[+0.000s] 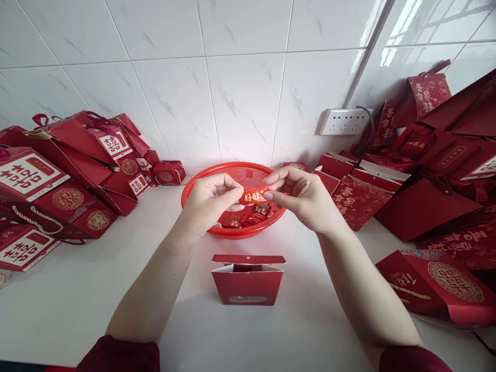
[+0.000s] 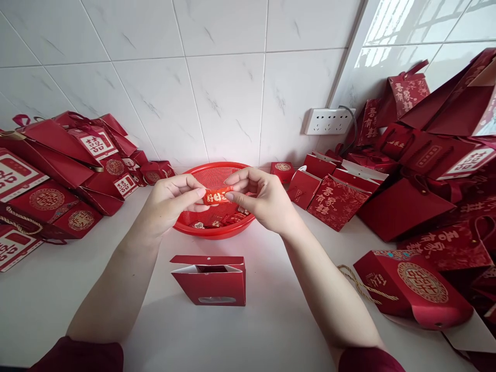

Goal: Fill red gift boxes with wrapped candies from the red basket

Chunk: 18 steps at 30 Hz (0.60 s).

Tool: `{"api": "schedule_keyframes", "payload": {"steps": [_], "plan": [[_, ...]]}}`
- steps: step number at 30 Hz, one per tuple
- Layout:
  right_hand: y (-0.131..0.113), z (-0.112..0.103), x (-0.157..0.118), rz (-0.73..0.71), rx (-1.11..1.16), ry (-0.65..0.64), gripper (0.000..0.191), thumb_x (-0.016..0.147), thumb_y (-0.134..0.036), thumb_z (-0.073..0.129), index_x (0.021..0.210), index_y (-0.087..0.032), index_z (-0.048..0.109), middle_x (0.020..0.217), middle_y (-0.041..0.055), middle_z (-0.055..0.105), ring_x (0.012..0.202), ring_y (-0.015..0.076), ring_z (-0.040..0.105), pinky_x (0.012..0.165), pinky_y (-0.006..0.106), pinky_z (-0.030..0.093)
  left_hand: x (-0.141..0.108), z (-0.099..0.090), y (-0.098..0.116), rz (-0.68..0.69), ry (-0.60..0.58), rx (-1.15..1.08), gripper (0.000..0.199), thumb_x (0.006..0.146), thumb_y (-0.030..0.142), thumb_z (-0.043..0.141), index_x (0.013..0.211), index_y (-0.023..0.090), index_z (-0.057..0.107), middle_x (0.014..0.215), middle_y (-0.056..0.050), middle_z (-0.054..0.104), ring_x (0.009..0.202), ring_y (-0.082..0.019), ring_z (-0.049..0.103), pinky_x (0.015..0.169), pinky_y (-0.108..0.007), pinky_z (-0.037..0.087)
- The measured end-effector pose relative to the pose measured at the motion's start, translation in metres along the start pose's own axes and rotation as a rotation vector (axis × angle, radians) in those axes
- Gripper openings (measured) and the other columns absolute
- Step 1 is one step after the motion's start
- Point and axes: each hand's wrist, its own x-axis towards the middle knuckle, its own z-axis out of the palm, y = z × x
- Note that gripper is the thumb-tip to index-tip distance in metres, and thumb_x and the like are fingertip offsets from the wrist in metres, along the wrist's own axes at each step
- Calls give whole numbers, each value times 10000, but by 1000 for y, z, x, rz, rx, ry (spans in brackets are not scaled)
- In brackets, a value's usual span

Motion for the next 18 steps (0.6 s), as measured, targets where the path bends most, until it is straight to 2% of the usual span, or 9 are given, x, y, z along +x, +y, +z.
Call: {"api": "schedule_keyframes", "payload": {"steps": [4,7,18], "plan": [[-1,1,0,15,34,-2,271,740,-242,834,953,-174,680,820,11,673,700,105,607,580,224,506,-1,0,3,-38,-107,23,220,834,382,718,912,178,698,857,-28,725,777,-166,742,681,-220,629],[-3,3,0,42,48,-19,263,748,-256,829,946,-175,676,799,2,662,669,97,589,549,217,498,-1,0,3,-64,-186,68,248,820,386,736,940,169,734,888,-57,745,776,-176,747,665,-204,623],[2,5,0,64,109,-76,249,766,-257,817,958,-180,679,823,1,667,719,97,623,632,219,553,1,-6,6,-61,-229,64,259,829,382,734,961,159,755,873,-64,763,820,-186,750,680,-206,618]]}}
